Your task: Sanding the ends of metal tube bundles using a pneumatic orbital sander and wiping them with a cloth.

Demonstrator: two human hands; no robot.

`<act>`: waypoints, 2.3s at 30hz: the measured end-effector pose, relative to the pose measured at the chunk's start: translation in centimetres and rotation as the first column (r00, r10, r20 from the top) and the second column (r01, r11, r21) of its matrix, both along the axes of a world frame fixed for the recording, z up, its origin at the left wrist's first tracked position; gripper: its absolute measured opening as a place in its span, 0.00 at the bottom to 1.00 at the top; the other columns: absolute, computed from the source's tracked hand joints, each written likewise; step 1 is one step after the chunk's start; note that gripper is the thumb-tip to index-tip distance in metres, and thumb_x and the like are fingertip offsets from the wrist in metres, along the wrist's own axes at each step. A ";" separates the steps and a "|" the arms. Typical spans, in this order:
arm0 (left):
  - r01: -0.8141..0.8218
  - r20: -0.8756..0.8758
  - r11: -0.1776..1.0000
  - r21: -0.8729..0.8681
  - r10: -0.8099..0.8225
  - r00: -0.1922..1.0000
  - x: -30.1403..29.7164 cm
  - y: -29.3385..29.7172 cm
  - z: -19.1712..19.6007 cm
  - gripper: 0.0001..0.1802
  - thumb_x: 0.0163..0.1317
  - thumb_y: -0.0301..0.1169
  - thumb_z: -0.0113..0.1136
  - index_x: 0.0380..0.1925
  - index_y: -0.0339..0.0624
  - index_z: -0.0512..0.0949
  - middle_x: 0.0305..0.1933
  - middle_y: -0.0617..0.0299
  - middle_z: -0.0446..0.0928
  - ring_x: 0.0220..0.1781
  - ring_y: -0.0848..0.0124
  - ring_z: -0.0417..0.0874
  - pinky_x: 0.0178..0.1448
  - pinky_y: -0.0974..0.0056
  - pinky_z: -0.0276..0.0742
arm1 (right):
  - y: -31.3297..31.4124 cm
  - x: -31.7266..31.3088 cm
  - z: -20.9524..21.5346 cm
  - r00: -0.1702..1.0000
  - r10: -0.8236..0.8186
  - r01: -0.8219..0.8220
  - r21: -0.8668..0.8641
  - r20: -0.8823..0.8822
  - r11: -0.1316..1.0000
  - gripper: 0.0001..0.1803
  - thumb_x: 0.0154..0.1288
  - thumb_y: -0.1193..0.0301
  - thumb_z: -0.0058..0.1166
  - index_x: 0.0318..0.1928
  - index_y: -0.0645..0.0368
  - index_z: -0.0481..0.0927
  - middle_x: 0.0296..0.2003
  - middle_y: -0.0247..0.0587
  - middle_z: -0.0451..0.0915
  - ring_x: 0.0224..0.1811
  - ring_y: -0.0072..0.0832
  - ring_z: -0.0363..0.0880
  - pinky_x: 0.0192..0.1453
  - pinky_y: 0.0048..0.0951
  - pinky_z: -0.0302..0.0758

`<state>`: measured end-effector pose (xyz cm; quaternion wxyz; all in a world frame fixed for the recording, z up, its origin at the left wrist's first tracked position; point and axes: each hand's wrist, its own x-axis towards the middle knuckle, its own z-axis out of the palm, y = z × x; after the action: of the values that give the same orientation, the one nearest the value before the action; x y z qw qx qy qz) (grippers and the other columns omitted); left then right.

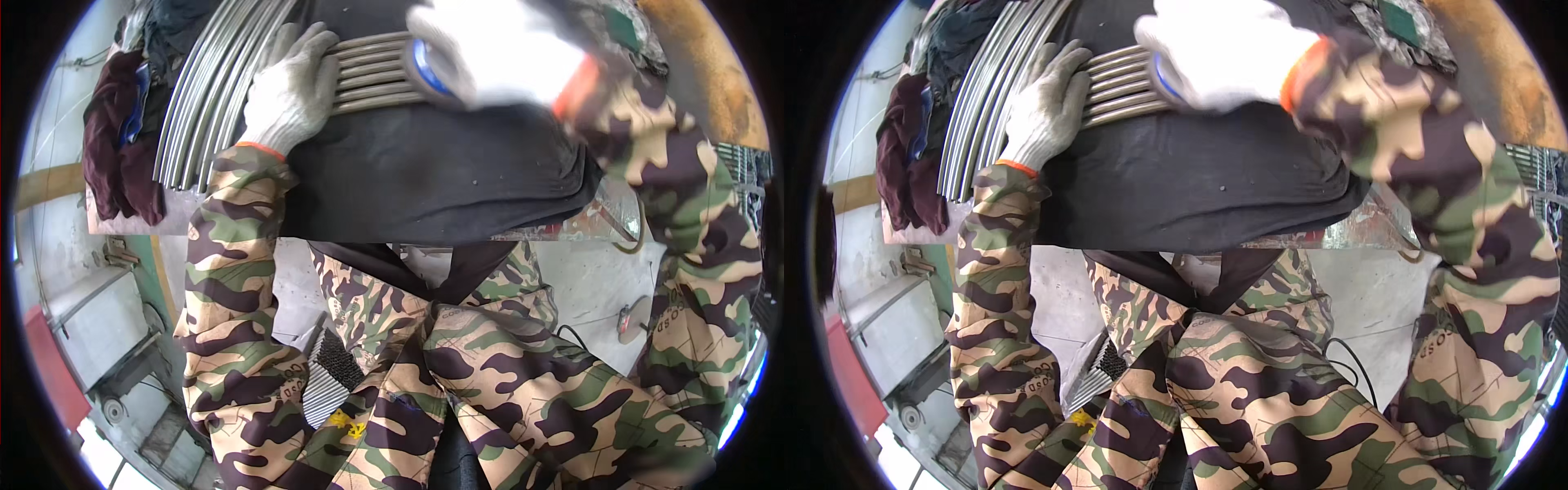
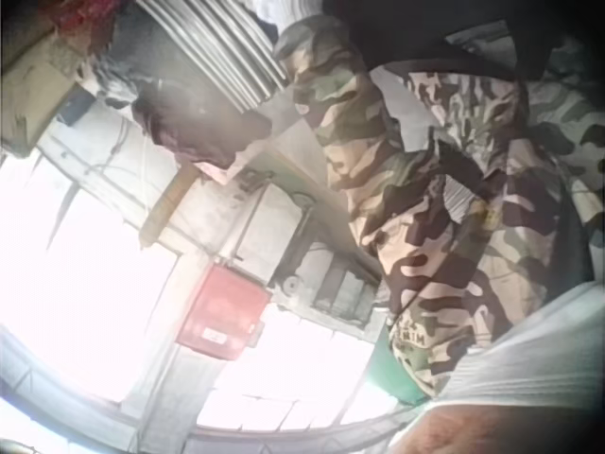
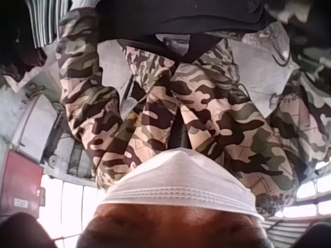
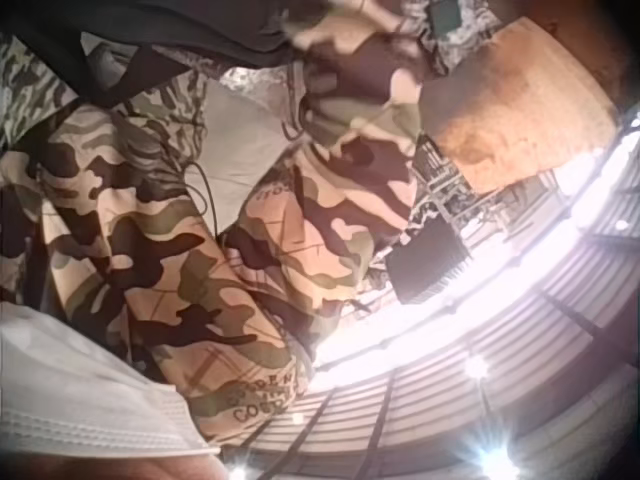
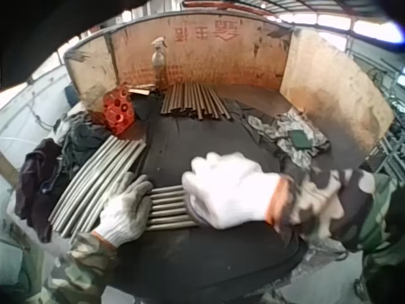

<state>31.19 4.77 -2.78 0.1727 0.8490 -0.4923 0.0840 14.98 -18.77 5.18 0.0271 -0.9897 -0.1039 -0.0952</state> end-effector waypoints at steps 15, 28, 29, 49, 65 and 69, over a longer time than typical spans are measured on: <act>0.121 0.325 0.990 -0.072 -0.092 0.941 -0.7 0.1 -1.4 0.22 0.71 0.34 0.60 0.61 0.35 0.80 0.60 0.45 0.82 0.63 0.43 0.79 0.75 0.42 0.72 | -0.4 2.4 0.3 0.998 -0.065 0.064 -0.006 -0.021 0.998 0.16 0.70 0.61 0.57 0.45 0.63 0.84 0.45 0.58 0.85 0.48 0.54 0.87 0.50 0.54 0.85; 0.081 0.324 0.994 -0.075 -0.052 0.945 0.1 -0.7 -1.2 0.22 0.71 0.36 0.62 0.61 0.37 0.82 0.63 0.44 0.82 0.66 0.44 0.79 0.75 0.43 0.72 | 3.4 2.2 2.0 0.992 -0.012 0.015 0.030 -0.123 0.999 0.15 0.69 0.64 0.56 0.46 0.63 0.85 0.46 0.59 0.86 0.50 0.54 0.87 0.52 0.54 0.85; 0.071 0.330 0.996 -0.050 -0.050 0.943 0.0 -0.6 -1.0 0.23 0.71 0.36 0.62 0.63 0.37 0.81 0.64 0.45 0.81 0.67 0.44 0.79 0.75 0.43 0.72 | 3.6 2.1 0.8 0.992 0.007 0.000 0.051 -0.126 0.999 0.16 0.71 0.63 0.55 0.47 0.62 0.85 0.46 0.59 0.86 0.49 0.54 0.87 0.52 0.54 0.85; 0.092 0.336 0.992 -0.083 -0.059 0.940 0.0 -0.3 -0.8 0.21 0.73 0.36 0.60 0.61 0.35 0.81 0.61 0.45 0.82 0.63 0.45 0.80 0.70 0.43 0.76 | -4.7 -2.3 -0.7 0.997 -0.046 0.050 -0.069 0.064 0.996 0.12 0.65 0.62 0.61 0.39 0.58 0.82 0.37 0.53 0.81 0.41 0.54 0.85 0.43 0.54 0.83; -0.035 0.139 0.995 0.098 0.021 0.990 -0.2 0.3 -0.7 0.29 0.82 0.43 0.51 0.76 0.43 0.74 0.79 0.41 0.72 0.83 0.39 0.66 0.87 0.42 0.58 | -6.4 -2.5 -0.7 0.989 -0.069 0.084 -0.112 0.129 0.990 0.12 0.66 0.62 0.62 0.40 0.57 0.82 0.38 0.52 0.81 0.41 0.53 0.85 0.45 0.53 0.83; -0.036 0.155 0.994 0.099 0.020 0.988 -0.7 0.1 -0.2 0.29 0.81 0.43 0.51 0.76 0.43 0.74 0.79 0.39 0.72 0.83 0.38 0.66 0.87 0.41 0.57 | -5.6 -5.5 -0.6 0.998 0.009 -0.002 -0.106 0.068 0.994 0.09 0.65 0.64 0.62 0.38 0.56 0.81 0.36 0.50 0.80 0.40 0.51 0.85 0.42 0.51 0.83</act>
<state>30.48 4.88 -3.00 0.0896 0.8545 -0.4957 0.1266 9.53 -24.34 4.62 -0.0286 -0.9856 -0.1125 -0.1231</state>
